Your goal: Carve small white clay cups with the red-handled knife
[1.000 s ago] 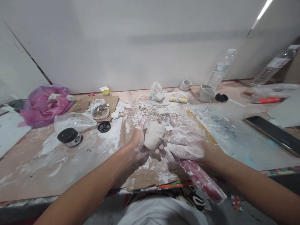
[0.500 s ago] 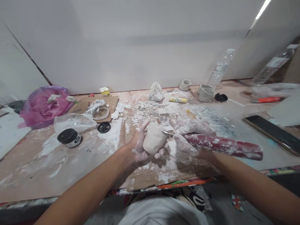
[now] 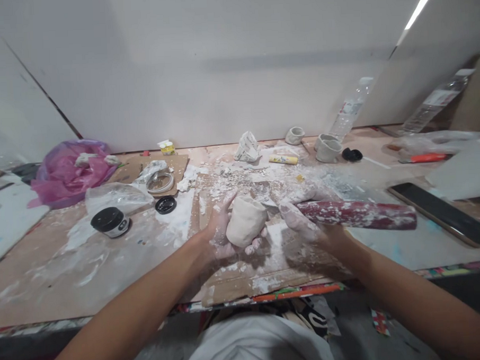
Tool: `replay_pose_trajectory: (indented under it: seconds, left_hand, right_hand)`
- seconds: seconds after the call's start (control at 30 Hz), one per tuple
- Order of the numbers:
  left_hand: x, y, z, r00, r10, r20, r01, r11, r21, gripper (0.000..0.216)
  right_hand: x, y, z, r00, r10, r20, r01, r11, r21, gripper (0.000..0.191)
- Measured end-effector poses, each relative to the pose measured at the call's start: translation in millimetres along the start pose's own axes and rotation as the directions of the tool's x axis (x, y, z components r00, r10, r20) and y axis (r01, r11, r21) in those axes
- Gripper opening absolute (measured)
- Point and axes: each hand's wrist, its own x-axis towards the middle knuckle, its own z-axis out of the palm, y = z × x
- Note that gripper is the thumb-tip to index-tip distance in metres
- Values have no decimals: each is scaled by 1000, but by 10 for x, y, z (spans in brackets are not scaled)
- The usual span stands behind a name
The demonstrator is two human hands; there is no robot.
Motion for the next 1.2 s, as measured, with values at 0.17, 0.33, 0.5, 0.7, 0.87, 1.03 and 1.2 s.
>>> replay_pose_trajectory:
  seconds: [0.17, 0.33, 0.5, 0.7, 0.87, 1.03, 1.2]
  left_hand:
    - [5, -15, 2, 999, 36, -5, -36, 999, -39, 54]
    - [21, -25, -49, 999, 40, 6, -40, 997, -59, 51]
    - [4, -28, -7, 998, 63, -26, -65, 994, -90, 52]
    - [3, -29, 35, 993, 104, -49, -105, 994, -13, 48]
    - [-10, -24, 13, 1000, 11, 14, -10, 997, -77, 50]
    - [-32, 12, 88, 993, 101, -68, -109, 987, -120, 58]
    - [-3, 16, 163, 920, 356, -162, -354, 934, 41, 42]
  right_hand:
    - [45, -228, -68, 1000, 30, -11, -29, 997, 72, 20]
    - [136, -297, -51, 999, 37, -25, -33, 987, 159, 20]
    - [90, -241, -23, 985, 157, -70, -144, 975, 171, 18]
    - [53, -248, -24, 994, 98, 51, -106, 977, 184, 26]
    - [52, -190, 1, 992, 120, -37, -112, 978, 176, 20]
    - [230, -170, 84, 925, 320, -204, -232, 903, 362, 31]
    - [419, 2, 201, 918, 290, -269, -126, 859, 496, 35]
